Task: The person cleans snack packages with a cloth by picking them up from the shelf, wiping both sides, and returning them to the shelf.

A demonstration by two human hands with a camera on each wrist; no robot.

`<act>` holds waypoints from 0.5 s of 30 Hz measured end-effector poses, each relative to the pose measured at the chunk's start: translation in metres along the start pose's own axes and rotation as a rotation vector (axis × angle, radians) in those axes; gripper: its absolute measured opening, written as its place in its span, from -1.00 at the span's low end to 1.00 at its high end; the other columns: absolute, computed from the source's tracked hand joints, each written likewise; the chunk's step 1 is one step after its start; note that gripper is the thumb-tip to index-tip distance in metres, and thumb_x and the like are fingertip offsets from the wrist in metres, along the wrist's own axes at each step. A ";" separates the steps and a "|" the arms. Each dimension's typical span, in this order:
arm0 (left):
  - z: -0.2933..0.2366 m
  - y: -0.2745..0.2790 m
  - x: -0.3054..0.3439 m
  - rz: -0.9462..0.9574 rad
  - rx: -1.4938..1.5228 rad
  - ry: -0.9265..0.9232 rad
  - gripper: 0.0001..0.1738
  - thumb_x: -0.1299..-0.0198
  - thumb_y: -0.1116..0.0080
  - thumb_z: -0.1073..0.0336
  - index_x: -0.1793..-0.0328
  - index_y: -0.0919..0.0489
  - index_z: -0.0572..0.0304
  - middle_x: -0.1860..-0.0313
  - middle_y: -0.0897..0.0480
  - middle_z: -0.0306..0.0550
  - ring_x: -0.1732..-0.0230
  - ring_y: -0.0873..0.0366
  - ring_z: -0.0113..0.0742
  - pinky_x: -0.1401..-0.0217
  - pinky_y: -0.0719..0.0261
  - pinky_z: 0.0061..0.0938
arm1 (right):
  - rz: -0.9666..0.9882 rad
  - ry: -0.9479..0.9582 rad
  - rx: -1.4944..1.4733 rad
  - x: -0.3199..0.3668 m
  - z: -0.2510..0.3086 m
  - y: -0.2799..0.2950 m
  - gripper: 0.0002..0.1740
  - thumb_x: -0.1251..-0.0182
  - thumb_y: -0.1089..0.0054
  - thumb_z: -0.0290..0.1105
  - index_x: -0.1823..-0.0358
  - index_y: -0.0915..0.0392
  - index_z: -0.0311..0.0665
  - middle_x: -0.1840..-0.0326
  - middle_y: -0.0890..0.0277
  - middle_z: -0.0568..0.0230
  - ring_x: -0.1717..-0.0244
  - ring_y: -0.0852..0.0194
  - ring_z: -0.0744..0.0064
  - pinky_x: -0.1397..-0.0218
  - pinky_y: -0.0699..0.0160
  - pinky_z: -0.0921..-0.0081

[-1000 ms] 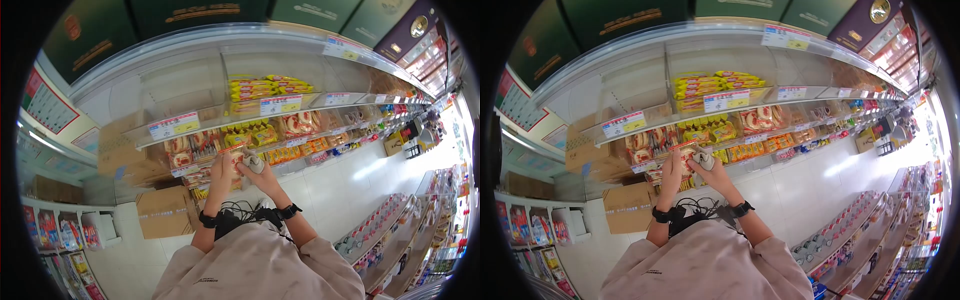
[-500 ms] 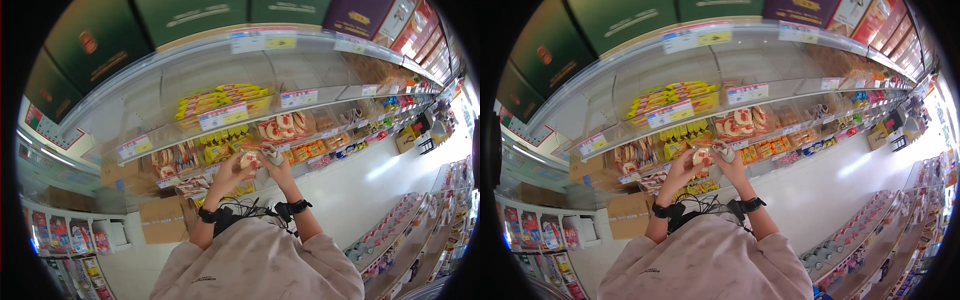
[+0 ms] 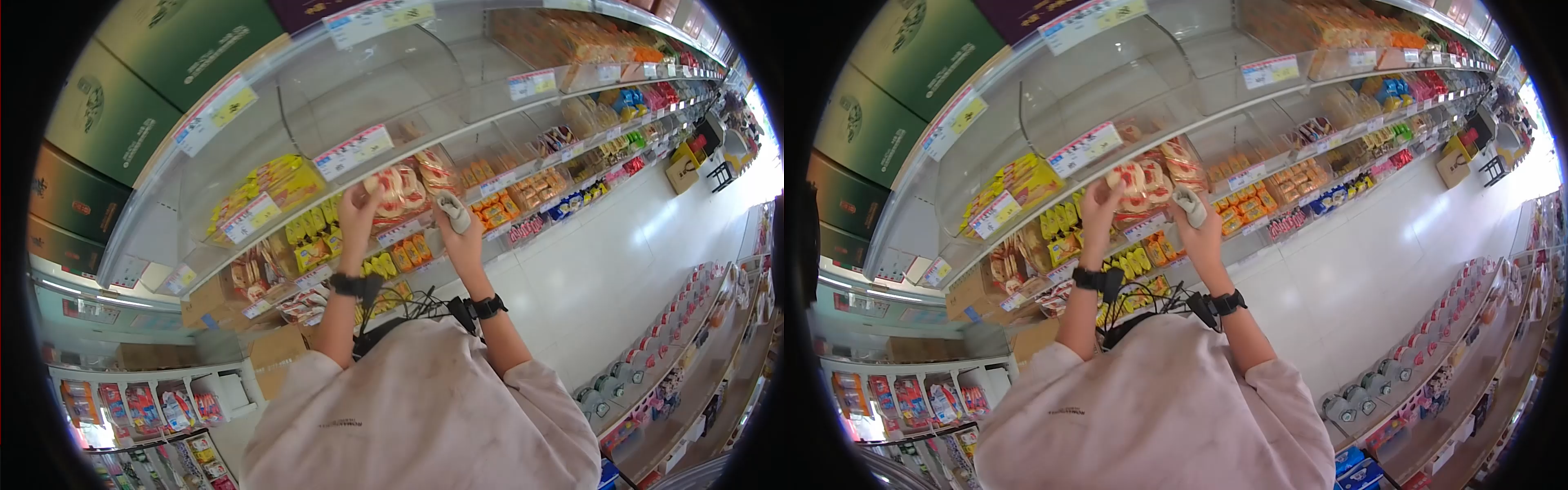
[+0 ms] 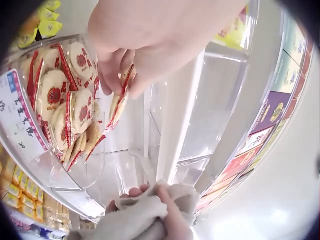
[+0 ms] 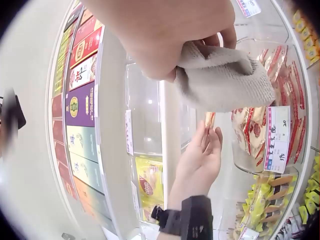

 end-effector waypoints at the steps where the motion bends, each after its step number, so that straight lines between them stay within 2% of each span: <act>1: -0.001 -0.006 -0.012 -0.032 0.004 -0.028 -0.58 -0.28 -0.40 0.31 -0.18 -0.57 0.36 0.14 -0.71 -0.15 0.19 -0.60 -0.51 0.11 -0.58 -0.55 | 0.013 0.010 0.005 -0.001 0.005 0.004 -0.69 -0.35 -0.32 -0.40 -0.06 -0.64 -0.39 0.24 -0.70 0.22 0.24 -0.62 0.57 0.11 -0.57 0.52; 3: -0.007 -0.024 -0.033 -0.061 0.083 -0.225 -0.58 -0.32 -0.38 0.25 -0.18 -0.58 0.38 0.08 -0.72 -0.11 0.11 -0.62 -0.53 0.03 -0.56 -0.58 | 0.048 0.008 0.009 -0.003 0.004 0.012 -0.68 -0.35 -0.33 -0.37 -0.06 -0.64 -0.37 0.24 -0.70 0.22 0.24 -0.62 0.56 0.10 -0.57 0.51; 6: 0.007 -0.042 -0.053 0.028 -0.194 -0.223 -0.56 -0.34 -0.35 0.21 -0.18 -0.58 0.40 0.02 -0.70 -0.10 0.06 -0.60 -0.54 -0.01 -0.54 -0.59 | 0.081 -0.032 -0.018 -0.004 -0.010 0.016 -0.73 -0.37 -0.32 -0.34 0.00 -0.64 -0.35 0.29 -0.68 0.22 0.26 -0.61 0.55 0.12 -0.57 0.49; 9: 0.004 -0.045 -0.046 -0.008 -0.178 -0.218 -0.53 -0.37 -0.31 0.18 -0.21 -0.55 0.42 0.00 -0.69 -0.08 0.06 -0.60 -0.52 -0.03 -0.54 -0.58 | 0.086 -0.016 0.017 -0.006 -0.011 0.019 -0.73 -0.37 -0.32 -0.32 0.03 -0.63 -0.36 0.30 -0.67 0.23 0.27 -0.60 0.54 0.13 -0.56 0.48; 13: 0.016 -0.023 -0.023 0.070 -0.156 -0.088 -0.59 -0.44 -0.21 0.23 -0.23 -0.54 0.41 0.05 -0.71 -0.04 0.00 -0.67 -0.40 -0.09 -0.58 -0.56 | 0.116 -0.018 -0.048 -0.016 -0.014 0.013 -0.69 -0.40 -0.29 -0.31 -0.02 -0.59 -0.38 0.24 -0.66 0.17 0.21 -0.59 0.51 0.10 -0.55 0.47; 14: 0.021 -0.017 -0.018 0.171 -0.064 -0.037 -0.64 -0.49 -0.12 0.26 -0.26 -0.55 0.36 0.02 -0.71 -0.02 -0.04 -0.69 -0.34 -0.13 -0.63 -0.52 | 0.116 -0.009 -0.037 -0.018 -0.013 0.010 -0.68 -0.41 -0.27 -0.30 -0.04 -0.58 -0.39 0.21 -0.66 0.15 0.19 -0.59 0.49 0.08 -0.55 0.46; 15: 0.019 -0.009 -0.009 0.199 -0.024 0.038 -0.64 -0.48 -0.13 0.26 -0.25 -0.56 0.36 0.02 -0.72 -0.03 -0.03 -0.70 -0.33 -0.12 -0.63 -0.49 | 0.120 0.000 -0.029 -0.022 -0.011 0.005 -0.67 -0.42 -0.26 -0.30 -0.06 -0.57 -0.39 0.19 -0.65 0.14 0.17 -0.59 0.47 0.06 -0.55 0.45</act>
Point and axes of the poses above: each hand's wrist, its own x-axis away from the middle knuckle, its own y-axis out of the back of the hand, z = x × y, the point moved 8 cm from there along -x, towards the middle knuckle
